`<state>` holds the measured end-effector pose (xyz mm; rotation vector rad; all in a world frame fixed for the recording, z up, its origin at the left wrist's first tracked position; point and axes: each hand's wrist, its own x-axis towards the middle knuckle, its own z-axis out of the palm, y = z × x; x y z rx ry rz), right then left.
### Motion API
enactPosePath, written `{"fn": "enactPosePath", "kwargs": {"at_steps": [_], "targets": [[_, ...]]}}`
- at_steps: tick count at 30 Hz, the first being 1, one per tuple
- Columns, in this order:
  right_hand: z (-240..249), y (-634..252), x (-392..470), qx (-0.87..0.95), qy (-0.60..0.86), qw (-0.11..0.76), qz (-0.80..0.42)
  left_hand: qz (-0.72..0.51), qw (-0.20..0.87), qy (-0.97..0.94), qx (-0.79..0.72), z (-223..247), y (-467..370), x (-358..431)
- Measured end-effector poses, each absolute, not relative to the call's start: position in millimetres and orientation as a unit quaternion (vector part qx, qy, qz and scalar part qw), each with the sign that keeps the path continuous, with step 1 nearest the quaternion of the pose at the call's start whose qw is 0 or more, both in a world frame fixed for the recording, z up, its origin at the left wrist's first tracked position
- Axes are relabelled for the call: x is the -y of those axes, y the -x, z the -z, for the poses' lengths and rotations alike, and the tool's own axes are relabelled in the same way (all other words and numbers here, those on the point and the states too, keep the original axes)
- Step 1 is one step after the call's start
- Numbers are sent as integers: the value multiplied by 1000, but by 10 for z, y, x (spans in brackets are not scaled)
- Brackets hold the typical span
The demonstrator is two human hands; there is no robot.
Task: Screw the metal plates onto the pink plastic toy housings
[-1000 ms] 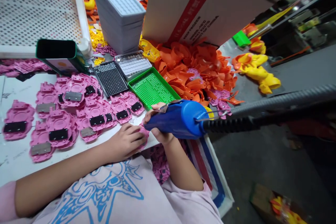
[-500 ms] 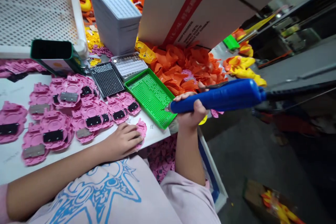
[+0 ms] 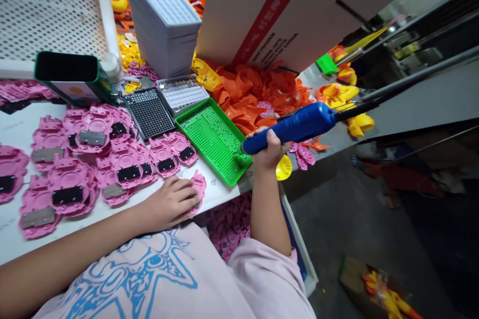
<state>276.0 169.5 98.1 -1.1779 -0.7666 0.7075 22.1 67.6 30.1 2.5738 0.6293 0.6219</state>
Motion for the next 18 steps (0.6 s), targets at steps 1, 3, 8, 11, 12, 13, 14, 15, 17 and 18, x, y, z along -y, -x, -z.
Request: {"fn": "enactPosePath", "kwargs": {"at_steps": [1, 3, 8, 11, 12, 13, 14, 15, 17, 18], "targets": [[-987, -2743, -1691, 351, 524, 715, -301, -224, 209, -925, -226, -300, -221, -677], [-1003, -2712, -1682, 361, 515, 726, -278, -227, 209, -925, -223, -295, -221, -677], [-1021, -2695, -1664, 366, 504, 727, -291, -228, 206, -925, -223, -285, -224, -676], [-1003, -2714, -1662, 366, 496, 727, -302, -225, 209, -925, -225, -288, -223, -675], [-997, -2718, -1664, 366, 498, 723, -308, -224, 210, -925, -225, -290, -223, -675], [-993, -2719, -1667, 367, 500, 721, -311, -224, 210, -925, -225, -292, -222, -674], [-992, -2716, -1671, 368, 500, 720, -309, -223, 209, -925, -225, -294, -222, -673], [-995, -2710, -1674, 368, 500, 722, -305, -222, 209, -925, -225, -295, -222, -672], [-1006, -2694, -1678, 369, 498, 729, -292, -221, 210, -925, -227, -293, -222, -668], [-1013, -2689, -1677, 368, 497, 731, -287, -221, 210, -924, -229, -291, -223, -666]]}}
